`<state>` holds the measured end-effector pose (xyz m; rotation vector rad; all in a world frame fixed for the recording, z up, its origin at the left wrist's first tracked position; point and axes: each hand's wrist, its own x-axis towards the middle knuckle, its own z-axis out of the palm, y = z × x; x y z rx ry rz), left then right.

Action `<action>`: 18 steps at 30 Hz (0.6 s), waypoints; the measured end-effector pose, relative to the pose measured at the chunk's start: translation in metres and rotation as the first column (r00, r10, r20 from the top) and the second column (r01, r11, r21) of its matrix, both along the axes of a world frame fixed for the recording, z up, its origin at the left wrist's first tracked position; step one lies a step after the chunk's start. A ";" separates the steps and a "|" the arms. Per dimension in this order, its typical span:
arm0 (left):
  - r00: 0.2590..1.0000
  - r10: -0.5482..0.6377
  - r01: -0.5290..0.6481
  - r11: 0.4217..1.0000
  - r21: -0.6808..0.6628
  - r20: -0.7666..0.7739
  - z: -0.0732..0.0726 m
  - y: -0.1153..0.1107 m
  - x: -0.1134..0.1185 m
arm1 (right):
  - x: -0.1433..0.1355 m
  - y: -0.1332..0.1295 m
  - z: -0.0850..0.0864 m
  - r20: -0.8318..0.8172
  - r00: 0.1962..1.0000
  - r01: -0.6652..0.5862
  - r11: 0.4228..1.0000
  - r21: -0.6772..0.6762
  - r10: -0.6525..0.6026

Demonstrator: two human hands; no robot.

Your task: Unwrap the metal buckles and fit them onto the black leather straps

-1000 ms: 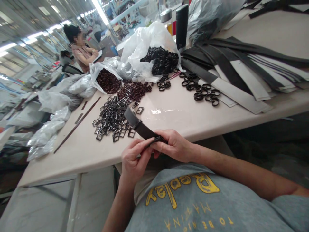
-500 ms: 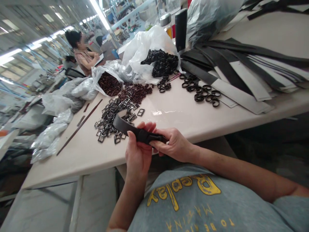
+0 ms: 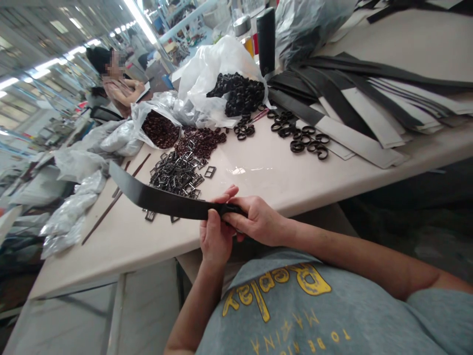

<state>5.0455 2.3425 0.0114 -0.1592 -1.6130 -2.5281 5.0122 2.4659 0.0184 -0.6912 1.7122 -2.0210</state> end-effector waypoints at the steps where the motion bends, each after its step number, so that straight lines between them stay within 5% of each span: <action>1: 0.999 -0.031 0.031 1.000 0.007 0.008 -0.001 -0.002 0.001 | 0.000 0.001 -0.001 0.021 0.999 -0.029 0.999 -0.038 0.029; 5: 0.998 -0.041 0.039 0.998 0.042 0.051 -0.002 -0.003 0.011 | 0.004 0.001 -0.001 0.054 0.998 -0.034 0.994 -0.102 0.040; 10: 0.997 0.072 -0.070 0.996 -0.057 0.036 0.003 0.001 0.020 | 0.008 -0.002 -0.001 0.001 0.999 0.037 0.999 -0.024 -0.037; 14: 1.000 0.027 -0.028 0.994 -0.108 -0.015 -0.005 -0.005 0.022 | 0.006 0.000 -0.006 0.006 0.999 -0.037 0.997 -0.073 0.037; 16: 0.997 0.064 -0.075 0.967 -0.244 -0.053 -0.011 -0.011 0.024 | 0.006 0.004 -0.007 -0.006 0.997 -0.078 0.993 -0.091 0.077; 18: 0.987 0.135 -0.158 0.873 -0.461 -0.081 -0.016 -0.017 0.029 | 0.010 0.006 -0.005 -0.029 0.996 -0.091 0.993 -0.070 0.089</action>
